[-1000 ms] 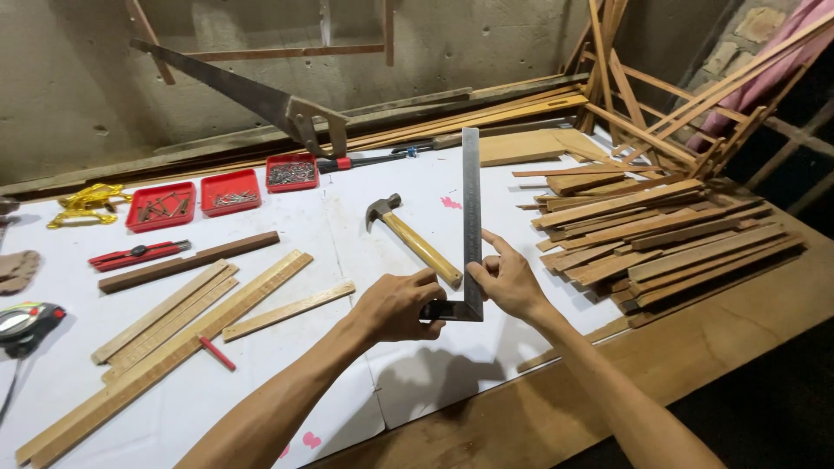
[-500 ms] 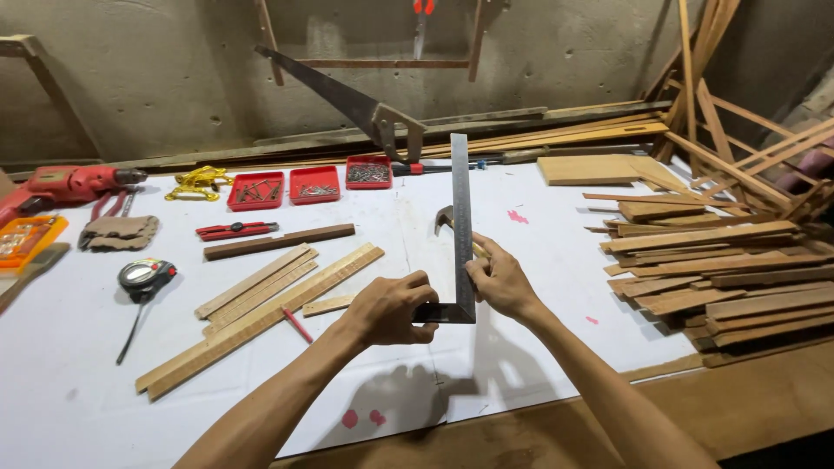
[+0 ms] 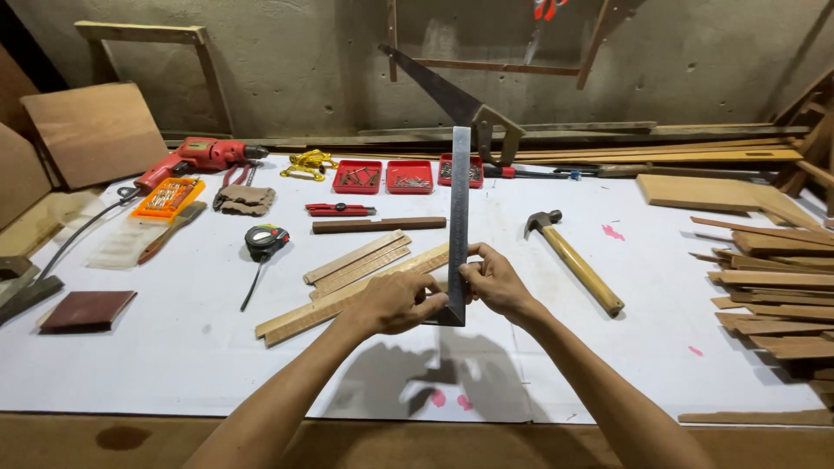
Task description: Measuring and marking wooden strips using a tape measure, ruler, and pencil on a workbench.
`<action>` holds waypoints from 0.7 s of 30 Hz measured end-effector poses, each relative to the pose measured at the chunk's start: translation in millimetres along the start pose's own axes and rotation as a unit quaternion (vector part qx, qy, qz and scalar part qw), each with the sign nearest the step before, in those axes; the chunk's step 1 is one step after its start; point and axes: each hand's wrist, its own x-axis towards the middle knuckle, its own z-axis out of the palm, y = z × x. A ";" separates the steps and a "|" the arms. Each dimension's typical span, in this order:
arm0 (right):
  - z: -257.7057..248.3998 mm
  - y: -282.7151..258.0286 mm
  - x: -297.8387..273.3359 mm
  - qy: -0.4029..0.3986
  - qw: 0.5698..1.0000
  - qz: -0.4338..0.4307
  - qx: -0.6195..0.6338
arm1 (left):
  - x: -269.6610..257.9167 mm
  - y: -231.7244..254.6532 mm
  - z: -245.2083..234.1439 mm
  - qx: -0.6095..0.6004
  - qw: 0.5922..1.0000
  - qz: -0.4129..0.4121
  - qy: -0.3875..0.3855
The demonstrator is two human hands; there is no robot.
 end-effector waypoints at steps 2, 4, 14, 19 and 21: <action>18.5 14.5 8.7 -0.017 1.000 -0.010 0.012 | -6.8 -4.4 -4.7 -0.073 0.996 -0.031 -0.042; 35.3 25.4 19.2 -0.032 0.999 -0.020 0.024 | -9.9 -16.9 -4.3 -0.143 0.984 -0.061 -0.083; 90.8 17.6 50.0 -0.022 0.985 -0.019 -0.172 | -37.2 -93.6 -7.3 -0.176 0.973 -0.149 -0.008; 110.2 8.6 47.3 -0.014 0.890 -0.044 -0.453 | -45.4 -107.1 -12.8 -0.180 0.970 -0.161 -0.019; 114.8 15.5 49.0 -0.058 0.874 0.039 -0.480 | -46.3 -111.8 -12.2 -0.158 0.976 -0.152 -0.009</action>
